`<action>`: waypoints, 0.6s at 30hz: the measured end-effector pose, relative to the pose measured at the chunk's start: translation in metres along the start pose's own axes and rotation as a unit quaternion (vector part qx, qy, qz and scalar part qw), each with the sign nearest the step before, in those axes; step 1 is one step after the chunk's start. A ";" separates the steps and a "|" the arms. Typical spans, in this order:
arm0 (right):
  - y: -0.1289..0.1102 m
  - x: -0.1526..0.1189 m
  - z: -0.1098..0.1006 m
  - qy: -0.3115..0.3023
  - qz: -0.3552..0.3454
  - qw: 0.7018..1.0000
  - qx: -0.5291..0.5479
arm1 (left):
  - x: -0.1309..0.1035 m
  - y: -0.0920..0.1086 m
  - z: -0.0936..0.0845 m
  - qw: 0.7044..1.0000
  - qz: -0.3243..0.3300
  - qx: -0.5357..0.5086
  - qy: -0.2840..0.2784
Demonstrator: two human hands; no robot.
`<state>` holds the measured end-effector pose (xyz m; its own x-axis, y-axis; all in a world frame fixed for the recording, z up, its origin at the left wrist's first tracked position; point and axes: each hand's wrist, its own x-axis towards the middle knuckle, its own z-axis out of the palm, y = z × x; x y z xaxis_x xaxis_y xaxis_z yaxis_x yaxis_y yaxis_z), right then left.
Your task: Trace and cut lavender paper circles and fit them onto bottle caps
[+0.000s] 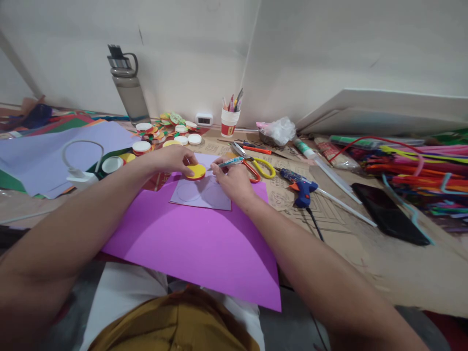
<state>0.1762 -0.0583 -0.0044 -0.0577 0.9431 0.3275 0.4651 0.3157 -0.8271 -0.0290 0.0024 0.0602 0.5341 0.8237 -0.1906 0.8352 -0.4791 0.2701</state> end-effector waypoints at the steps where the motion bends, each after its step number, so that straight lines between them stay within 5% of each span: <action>1: 0.001 0.001 0.000 0.002 -0.001 1.000 -0.003 | 0.000 0.000 0.000 1.000 -0.001 0.002 -0.002; 18: -0.024 0.030 -0.002 -0.023 0.015 0.991 -0.128 | 0.000 0.000 0.000 1.000 -0.003 -0.013 -0.013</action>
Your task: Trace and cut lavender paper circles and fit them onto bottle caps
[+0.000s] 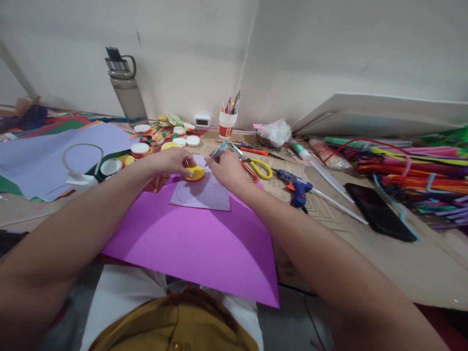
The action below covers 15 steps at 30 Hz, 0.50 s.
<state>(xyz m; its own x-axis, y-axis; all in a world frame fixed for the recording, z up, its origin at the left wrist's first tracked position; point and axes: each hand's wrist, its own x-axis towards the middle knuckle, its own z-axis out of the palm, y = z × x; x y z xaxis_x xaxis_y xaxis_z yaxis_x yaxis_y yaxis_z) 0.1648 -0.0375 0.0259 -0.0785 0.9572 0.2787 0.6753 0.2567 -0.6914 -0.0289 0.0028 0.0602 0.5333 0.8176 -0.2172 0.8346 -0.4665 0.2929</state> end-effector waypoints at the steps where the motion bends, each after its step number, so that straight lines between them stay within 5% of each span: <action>1: 0.000 0.002 0.001 0.004 0.005 1.000 -0.001 | 0.000 0.000 0.000 1.000 -0.003 -0.001 -0.002; 8: 0.009 -0.002 0.015 0.043 0.041 0.998 0.035 | 0.003 -0.003 0.001 1.000 0.008 0.013 0.004; 15: 0.015 -0.006 0.018 0.042 0.006 0.999 0.012 | 0.006 -0.004 0.003 1.000 0.004 0.019 0.005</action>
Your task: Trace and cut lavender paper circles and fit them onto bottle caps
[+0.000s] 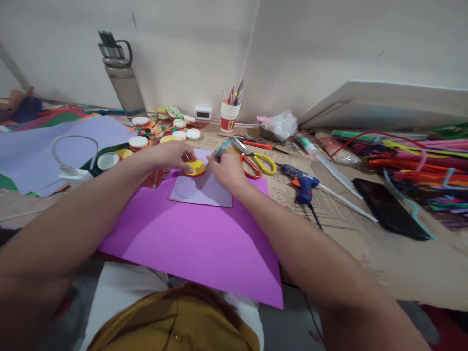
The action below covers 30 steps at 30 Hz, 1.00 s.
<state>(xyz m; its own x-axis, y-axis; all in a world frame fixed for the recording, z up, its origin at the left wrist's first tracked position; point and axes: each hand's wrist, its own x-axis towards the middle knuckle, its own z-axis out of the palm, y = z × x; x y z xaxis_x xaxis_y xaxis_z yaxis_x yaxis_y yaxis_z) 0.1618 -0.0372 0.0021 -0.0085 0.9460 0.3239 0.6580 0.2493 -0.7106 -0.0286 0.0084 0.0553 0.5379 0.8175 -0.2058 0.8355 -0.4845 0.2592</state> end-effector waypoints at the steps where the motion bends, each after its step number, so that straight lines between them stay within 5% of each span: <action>1: 0.000 0.000 0.000 0.000 -0.003 1.000 -0.003 | 0.001 0.000 0.000 1.000 -0.002 0.003 0.000; 30: -0.012 -0.024 -0.013 -0.021 -0.067 0.997 0.007 | 0.001 0.000 0.000 1.000 -0.002 0.019 0.004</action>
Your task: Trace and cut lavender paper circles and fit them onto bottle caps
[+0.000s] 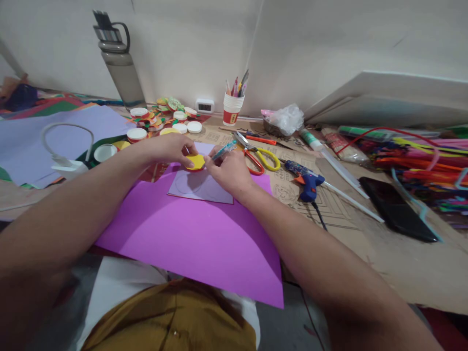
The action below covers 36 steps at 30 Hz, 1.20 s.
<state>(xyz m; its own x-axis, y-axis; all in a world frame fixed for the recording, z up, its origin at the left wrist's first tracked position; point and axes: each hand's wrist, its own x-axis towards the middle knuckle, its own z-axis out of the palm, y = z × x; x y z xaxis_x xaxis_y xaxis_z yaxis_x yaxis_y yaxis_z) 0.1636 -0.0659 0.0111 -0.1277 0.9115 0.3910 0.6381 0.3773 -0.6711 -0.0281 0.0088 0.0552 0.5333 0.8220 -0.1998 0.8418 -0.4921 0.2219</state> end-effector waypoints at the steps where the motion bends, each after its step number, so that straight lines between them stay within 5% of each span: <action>1: -0.001 -0.001 0.000 -0.006 -0.008 1.000 0.004 | 0.000 0.000 0.000 1.000 0.001 -0.002 -0.001; 15: -0.001 -0.004 0.005 -0.064 -0.059 0.996 0.007 | -0.003 0.005 -0.003 1.000 0.008 -0.001 -0.012; 36: 0.014 0.004 0.000 -0.017 -0.014 0.999 -0.024 | 0.000 0.002 0.001 1.000 0.005 -0.016 -0.002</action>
<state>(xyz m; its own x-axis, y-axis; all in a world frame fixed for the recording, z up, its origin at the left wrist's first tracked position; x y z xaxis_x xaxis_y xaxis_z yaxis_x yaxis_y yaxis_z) 0.1724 -0.0573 0.0029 -0.1708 0.9058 0.3877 0.6691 0.3955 -0.6292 -0.0264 0.0075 0.0550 0.5421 0.8161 -0.2005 0.8331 -0.4907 0.2552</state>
